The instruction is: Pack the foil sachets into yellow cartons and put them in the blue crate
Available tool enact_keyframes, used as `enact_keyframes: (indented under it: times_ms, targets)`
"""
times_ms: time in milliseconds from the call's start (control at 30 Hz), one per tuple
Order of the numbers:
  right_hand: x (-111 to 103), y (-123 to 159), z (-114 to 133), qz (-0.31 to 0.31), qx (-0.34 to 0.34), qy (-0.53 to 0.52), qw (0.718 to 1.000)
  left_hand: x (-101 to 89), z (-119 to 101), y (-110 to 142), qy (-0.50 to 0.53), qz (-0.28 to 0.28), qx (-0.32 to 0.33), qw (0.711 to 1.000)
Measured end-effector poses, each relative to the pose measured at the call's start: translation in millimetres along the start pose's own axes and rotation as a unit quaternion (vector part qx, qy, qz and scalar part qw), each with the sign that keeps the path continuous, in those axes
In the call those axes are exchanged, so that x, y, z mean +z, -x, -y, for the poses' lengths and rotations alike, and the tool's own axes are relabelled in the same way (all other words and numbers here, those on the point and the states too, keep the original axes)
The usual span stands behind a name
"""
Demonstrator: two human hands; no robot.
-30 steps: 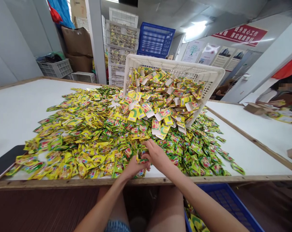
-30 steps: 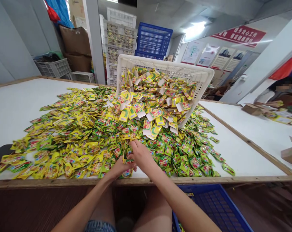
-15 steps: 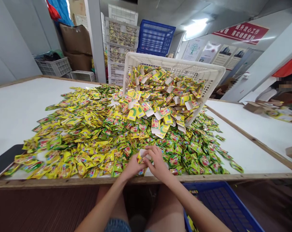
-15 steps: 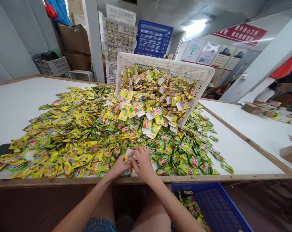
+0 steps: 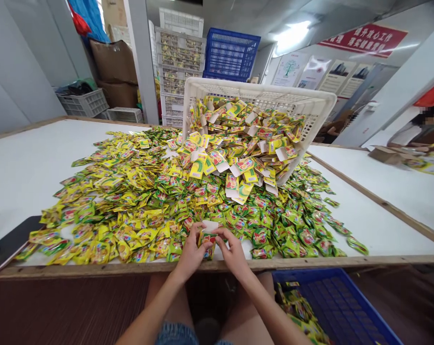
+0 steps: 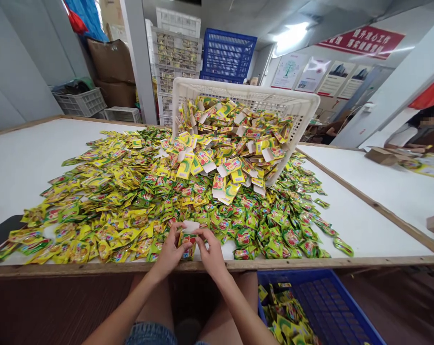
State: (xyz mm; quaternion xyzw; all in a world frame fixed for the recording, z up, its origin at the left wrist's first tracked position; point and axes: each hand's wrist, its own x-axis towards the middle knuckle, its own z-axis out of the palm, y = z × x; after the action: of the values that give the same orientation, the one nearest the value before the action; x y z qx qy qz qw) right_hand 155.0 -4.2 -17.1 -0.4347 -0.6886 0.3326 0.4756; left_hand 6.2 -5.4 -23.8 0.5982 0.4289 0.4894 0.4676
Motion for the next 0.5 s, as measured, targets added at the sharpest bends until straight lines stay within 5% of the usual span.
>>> enact_keyframes:
  times_ms: [233,400,500]
  targets:
    - [1,-8,7,-0.010,-0.035,0.019,0.999,-7.9,-5,-2,-0.071,-0.006,0.042,0.997]
    - [7,-10,7,-0.017,-0.012,-0.018,1.000,-12.2,-8,-2,0.032,-0.035,0.046,0.998]
    - [6,-10,11,0.007,-0.046,0.008,0.999,-16.5,-11,-1,-0.034,-0.021,0.065,0.997]
